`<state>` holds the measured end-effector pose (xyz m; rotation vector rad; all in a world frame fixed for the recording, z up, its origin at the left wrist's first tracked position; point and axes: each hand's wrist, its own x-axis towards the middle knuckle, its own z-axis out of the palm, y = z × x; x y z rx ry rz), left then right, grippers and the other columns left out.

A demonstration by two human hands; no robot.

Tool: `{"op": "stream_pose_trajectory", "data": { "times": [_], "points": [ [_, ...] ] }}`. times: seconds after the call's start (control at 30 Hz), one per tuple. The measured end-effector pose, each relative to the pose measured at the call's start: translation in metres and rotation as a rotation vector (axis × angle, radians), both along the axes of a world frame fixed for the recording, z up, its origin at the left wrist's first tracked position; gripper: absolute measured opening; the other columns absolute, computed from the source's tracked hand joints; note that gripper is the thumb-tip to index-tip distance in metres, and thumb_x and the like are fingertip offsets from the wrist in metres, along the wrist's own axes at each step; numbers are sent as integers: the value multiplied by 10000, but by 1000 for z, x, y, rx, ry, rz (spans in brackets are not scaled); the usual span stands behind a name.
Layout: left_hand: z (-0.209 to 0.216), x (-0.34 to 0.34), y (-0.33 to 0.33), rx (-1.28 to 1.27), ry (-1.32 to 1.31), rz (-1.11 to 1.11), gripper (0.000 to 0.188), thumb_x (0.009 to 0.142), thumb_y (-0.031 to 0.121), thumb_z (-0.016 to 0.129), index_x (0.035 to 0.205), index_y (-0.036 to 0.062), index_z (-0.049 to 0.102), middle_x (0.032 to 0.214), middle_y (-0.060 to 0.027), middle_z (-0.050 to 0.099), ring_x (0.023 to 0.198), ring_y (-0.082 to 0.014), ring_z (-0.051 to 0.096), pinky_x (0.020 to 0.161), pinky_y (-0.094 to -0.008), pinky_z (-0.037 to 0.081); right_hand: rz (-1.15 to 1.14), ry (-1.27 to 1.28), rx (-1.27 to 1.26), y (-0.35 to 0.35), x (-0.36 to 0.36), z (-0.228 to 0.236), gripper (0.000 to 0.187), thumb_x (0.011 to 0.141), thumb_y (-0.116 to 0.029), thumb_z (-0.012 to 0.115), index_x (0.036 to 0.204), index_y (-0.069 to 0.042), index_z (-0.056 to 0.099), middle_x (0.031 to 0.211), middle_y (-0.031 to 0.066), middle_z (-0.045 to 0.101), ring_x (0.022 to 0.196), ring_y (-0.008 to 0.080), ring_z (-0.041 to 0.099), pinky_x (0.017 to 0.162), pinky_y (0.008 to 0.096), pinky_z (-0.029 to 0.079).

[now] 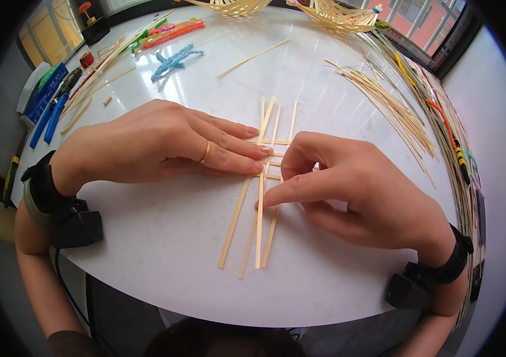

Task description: The recorder is weaving thin bamboo or wooden strips on a table to create a geometric pattern.

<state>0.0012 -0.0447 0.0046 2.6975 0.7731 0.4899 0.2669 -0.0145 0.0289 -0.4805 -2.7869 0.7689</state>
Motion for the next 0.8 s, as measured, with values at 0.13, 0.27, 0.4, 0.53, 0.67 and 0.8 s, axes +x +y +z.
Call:
{"op": "stream_pose_trajectory", "data": {
  "times": [0.13, 0.27, 0.4, 0.53, 0.67, 0.8],
  "points": [
    [0, -1, 0, -15, 10, 5, 468, 822, -29, 626, 1223, 207, 672, 1275, -33, 632, 1223, -292, 566, 936, -343, 525, -10, -1, -22, 0, 1, 0, 447, 674, 107, 593, 982, -160, 778, 842, 36, 591, 769, 166, 589, 642, 274, 451],
    [1, -3, 0, 41, 35, -14, 500, 797, -46, 624, 1213, 225, 680, 1277, -36, 632, 1221, -289, 569, 927, -339, 527, -18, 3, -37, 0, 1, 0, 435, 665, 104, 609, 967, -157, 782, 840, 34, 598, 770, 166, 593, 638, 277, 451],
    [1, -2, 0, 74, 41, -10, 508, 792, -47, 616, 1196, 252, 691, 1263, -26, 643, 1216, -285, 575, 909, -328, 532, 8, -17, -44, 2, 3, 6, 429, 678, 107, 610, 980, -147, 778, 905, 45, 645, 797, 169, 611, 664, 284, 478],
    [-3, -3, -1, 164, 65, 8, 503, 807, -23, 599, 1175, 306, 696, 1326, -60, 599, 1227, -283, 566, 925, -320, 513, -34, 78, 5, 6, 7, 4, 380, 716, 78, 639, 1028, -103, 758, 1051, 82, 684, 887, 213, 650, 753, 314, 526],
    [-4, -4, 0, 290, 141, -2, 519, 806, 8, 605, 1184, 355, 679, 1406, -103, 525, 1284, -307, 507, 993, -378, 467, -109, 29, 190, 4, 6, 2, 484, 748, -61, 744, 1221, -51, 644, 1233, 117, 639, 1121, 297, 600, 941, 380, 494],
    [0, -2, -3, 251, 179, -10, 517, 814, 34, 610, 1204, 370, 663, 1410, -97, 523, 1310, -325, 476, 1030, -424, 436, -148, -33, 265, 4, -1, -9, 784, 714, -188, 807, 1409, -65, 465, 1393, 107, 528, 1309, 301, 460, 1060, 402, 402]
  ]
}}
